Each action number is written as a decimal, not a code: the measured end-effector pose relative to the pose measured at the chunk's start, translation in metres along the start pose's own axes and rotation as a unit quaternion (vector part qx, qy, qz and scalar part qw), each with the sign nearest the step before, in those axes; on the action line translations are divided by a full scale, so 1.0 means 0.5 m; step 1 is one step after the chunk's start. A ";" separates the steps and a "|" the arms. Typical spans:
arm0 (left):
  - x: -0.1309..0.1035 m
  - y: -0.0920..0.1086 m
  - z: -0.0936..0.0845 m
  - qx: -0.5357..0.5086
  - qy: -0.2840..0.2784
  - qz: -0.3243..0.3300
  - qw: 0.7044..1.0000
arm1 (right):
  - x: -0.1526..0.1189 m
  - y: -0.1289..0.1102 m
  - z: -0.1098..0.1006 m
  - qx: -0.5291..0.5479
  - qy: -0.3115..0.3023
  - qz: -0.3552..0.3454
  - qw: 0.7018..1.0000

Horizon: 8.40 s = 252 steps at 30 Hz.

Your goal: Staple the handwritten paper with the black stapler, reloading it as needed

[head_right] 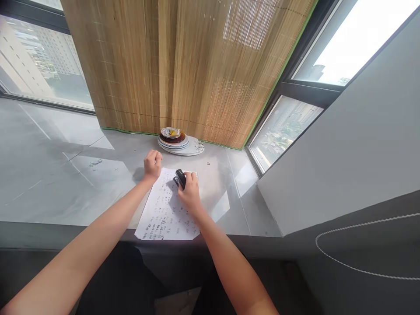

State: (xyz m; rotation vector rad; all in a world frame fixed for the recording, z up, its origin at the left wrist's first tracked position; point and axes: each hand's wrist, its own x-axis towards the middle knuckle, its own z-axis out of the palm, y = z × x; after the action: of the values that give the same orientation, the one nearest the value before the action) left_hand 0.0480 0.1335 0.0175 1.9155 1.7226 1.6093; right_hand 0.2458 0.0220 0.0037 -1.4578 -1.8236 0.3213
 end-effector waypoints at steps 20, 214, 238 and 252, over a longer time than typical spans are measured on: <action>-0.012 -0.005 -0.035 0.052 -0.024 -0.061 0.997 | 0.167 0.192 -0.070 -0.234 -0.126 0.075 0.961; 0.035 -0.019 0.098 -0.096 -0.114 -0.090 0.985 | 0.162 0.206 -0.166 0.387 -0.299 -0.089 0.868; -0.008 0.075 0.107 -0.265 -0.285 -0.021 0.921 | 0.183 0.249 -0.144 0.314 -0.207 -0.074 0.924; -0.014 0.077 0.105 -0.220 -0.351 0.009 0.910 | 0.185 0.256 -0.145 0.301 -0.205 -0.071 0.929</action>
State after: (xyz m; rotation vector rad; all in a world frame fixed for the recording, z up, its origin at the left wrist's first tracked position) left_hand 0.1127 0.1424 0.0161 1.9219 0.9575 0.9847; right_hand 0.3831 0.1284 0.0111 -0.8619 -1.8931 1.0728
